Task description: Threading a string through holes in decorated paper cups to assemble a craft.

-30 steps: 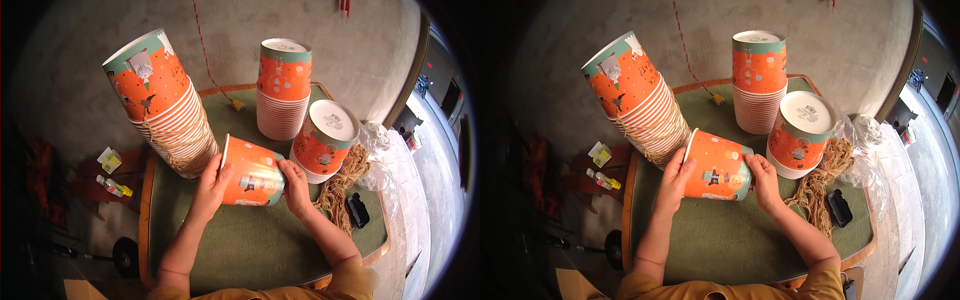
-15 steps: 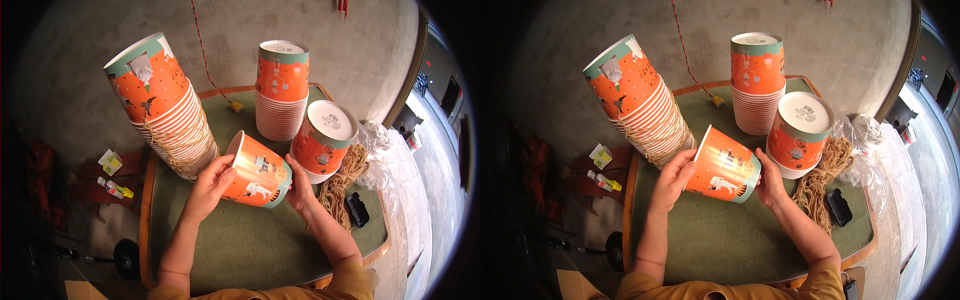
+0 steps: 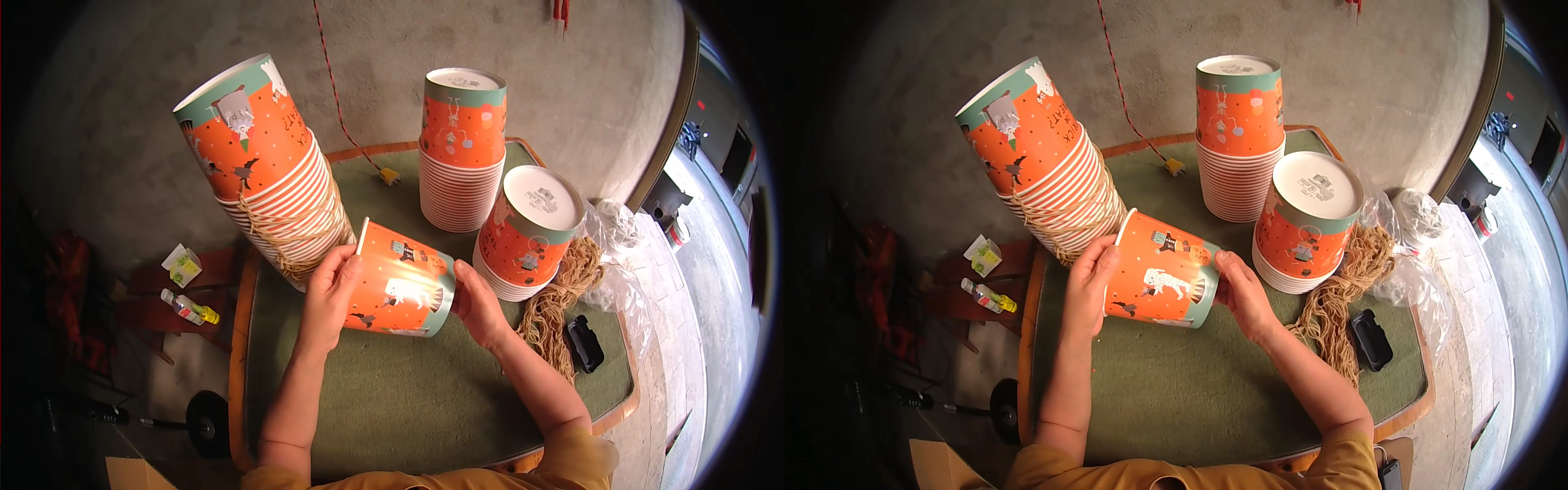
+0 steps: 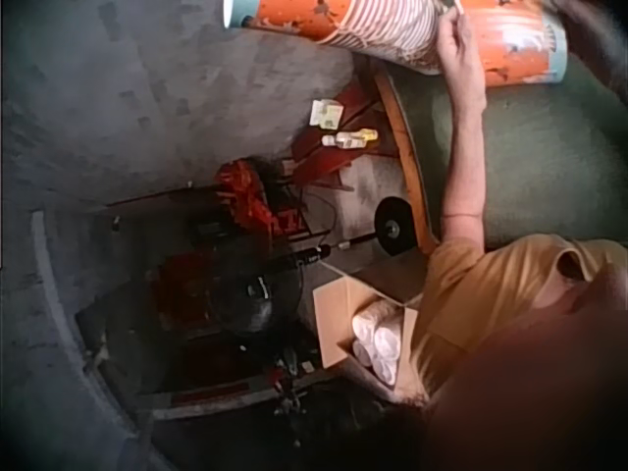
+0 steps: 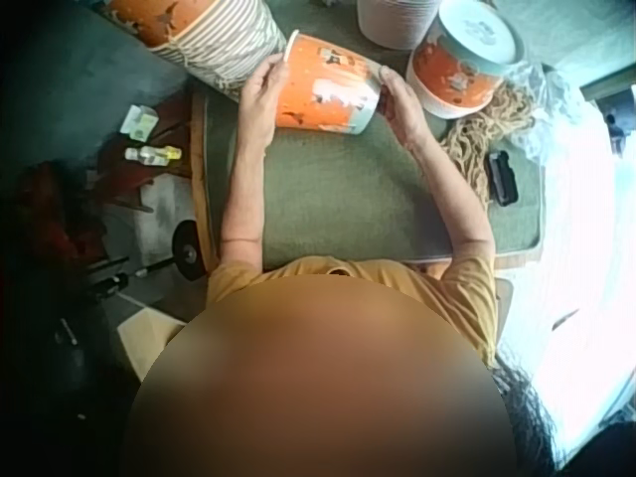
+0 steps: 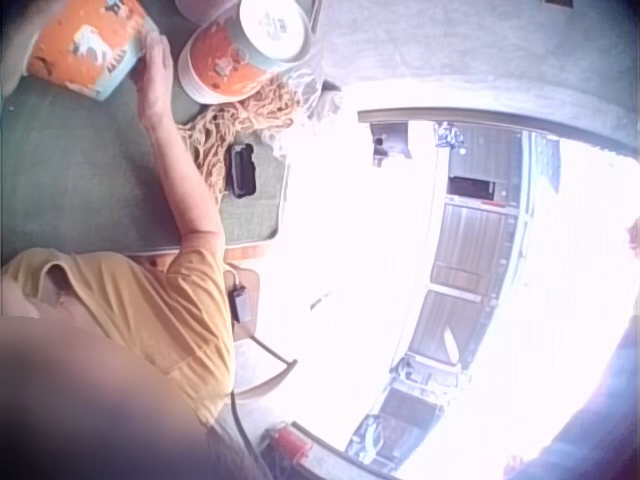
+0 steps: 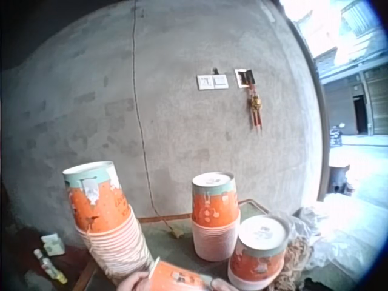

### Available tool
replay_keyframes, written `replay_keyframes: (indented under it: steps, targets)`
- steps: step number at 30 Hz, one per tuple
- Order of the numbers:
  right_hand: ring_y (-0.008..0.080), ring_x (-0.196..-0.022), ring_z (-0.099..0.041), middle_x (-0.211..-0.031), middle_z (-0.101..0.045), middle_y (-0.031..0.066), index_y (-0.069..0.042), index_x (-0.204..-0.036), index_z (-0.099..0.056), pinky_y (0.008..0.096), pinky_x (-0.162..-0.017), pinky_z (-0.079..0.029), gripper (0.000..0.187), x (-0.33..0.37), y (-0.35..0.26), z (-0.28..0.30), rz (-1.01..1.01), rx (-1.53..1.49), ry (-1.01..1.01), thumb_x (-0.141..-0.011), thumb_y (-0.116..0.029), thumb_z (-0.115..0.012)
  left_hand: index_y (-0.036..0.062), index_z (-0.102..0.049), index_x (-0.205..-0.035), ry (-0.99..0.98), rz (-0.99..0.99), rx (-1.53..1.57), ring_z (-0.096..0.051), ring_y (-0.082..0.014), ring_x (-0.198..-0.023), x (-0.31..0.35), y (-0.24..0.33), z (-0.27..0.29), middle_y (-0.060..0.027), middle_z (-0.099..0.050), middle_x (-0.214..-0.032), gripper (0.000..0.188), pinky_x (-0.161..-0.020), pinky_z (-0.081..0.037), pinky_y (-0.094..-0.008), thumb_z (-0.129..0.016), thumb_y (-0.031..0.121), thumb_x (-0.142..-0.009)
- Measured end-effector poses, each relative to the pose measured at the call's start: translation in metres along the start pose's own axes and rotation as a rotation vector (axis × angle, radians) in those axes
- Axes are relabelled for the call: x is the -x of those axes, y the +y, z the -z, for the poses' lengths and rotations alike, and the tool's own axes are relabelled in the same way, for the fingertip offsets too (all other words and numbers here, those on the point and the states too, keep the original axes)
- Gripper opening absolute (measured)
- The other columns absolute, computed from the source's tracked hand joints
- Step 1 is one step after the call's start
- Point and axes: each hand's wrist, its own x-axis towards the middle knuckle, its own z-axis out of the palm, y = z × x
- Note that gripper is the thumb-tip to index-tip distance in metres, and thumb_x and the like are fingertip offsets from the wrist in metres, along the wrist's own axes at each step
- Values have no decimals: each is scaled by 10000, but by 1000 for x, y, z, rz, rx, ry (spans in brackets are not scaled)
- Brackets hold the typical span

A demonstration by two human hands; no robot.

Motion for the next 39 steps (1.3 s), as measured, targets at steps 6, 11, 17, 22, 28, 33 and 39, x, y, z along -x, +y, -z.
replay_keyframes:
  steps: [6, 11, 17, 22, 28, 33, 39]
  targets:
    - [61, -838, -529, -920, -580, -15, -97, -986, -494, 240, -750, -437, 326, 9, -6, -7, 114, 342, -130, -963, -406, -596, -11, -592, -1135, 43, -19, 25, -469, -28, -864, -4, -1, 5, 44, -556, -930, 248, -798, -400, -200, -522, 199, -1022]
    - [49, -769, -521, -850, -561, -15, -75, -978, -483, 234, -671, -451, 305, 6, 1, -6, 165, 383, -160, -949, -328, -651, -3, -595, -1137, 56, -19, 48, -464, -30, -885, -5, -2, 5, 43, -555, -935, 253, -821, -392, -207, -518, 211, -1025]
    - [50, -724, -516, -800, -548, -20, -85, -917, -465, 233, -639, -449, 280, 3, 2, -4, 191, 377, -75, -980, -320, -603, -5, -586, -1155, 73, 6, 13, -466, -33, -885, -4, -2, -1, 48, -553, -941, 273, -822, -390, -199, -521, 225, -1025]
    - [50, -738, -519, -809, -547, -32, -109, -903, -469, 236, -655, -435, 244, -1, 5, 2, 194, 318, -40, -997, -311, -568, -11, -581, -1164, 23, 6, -35, -471, -32, -873, -1, -3, 1, 46, -555, -937, 293, -804, -395, -195, -532, 241, -1021]
    - [48, -724, -512, -808, -546, -34, -111, -903, -476, 229, -651, -419, 243, -1, 5, 2, 196, 305, -10, -996, -316, -567, -19, -579, -1164, 12, -6, -47, -476, -31, -875, 0, -6, 0, 38, -561, -941, 294, -806, -402, -201, -546, 233, -1015]
    - [48, -723, -515, -809, -550, -34, -111, -902, -484, 228, -647, -420, 250, -1, 4, 1, 187, 312, -3, -992, -326, -574, -14, -583, -1165, 51, -15, 9, -488, -44, -890, -1, -3, -3, 24, -576, -962, 281, -822, -407, -212, -556, 219, -1010]
    - [52, -752, -541, -835, -564, -16, -93, -917, -477, 228, -662, -455, 289, 1, 4, -1, 162, 285, -47, -983, -352, -589, -5, -597, -1150, 95, -28, 27, -495, -48, -915, -2, -6, 0, 20, -586, -983, 257, -844, -401, -213, -553, 206, -1009]
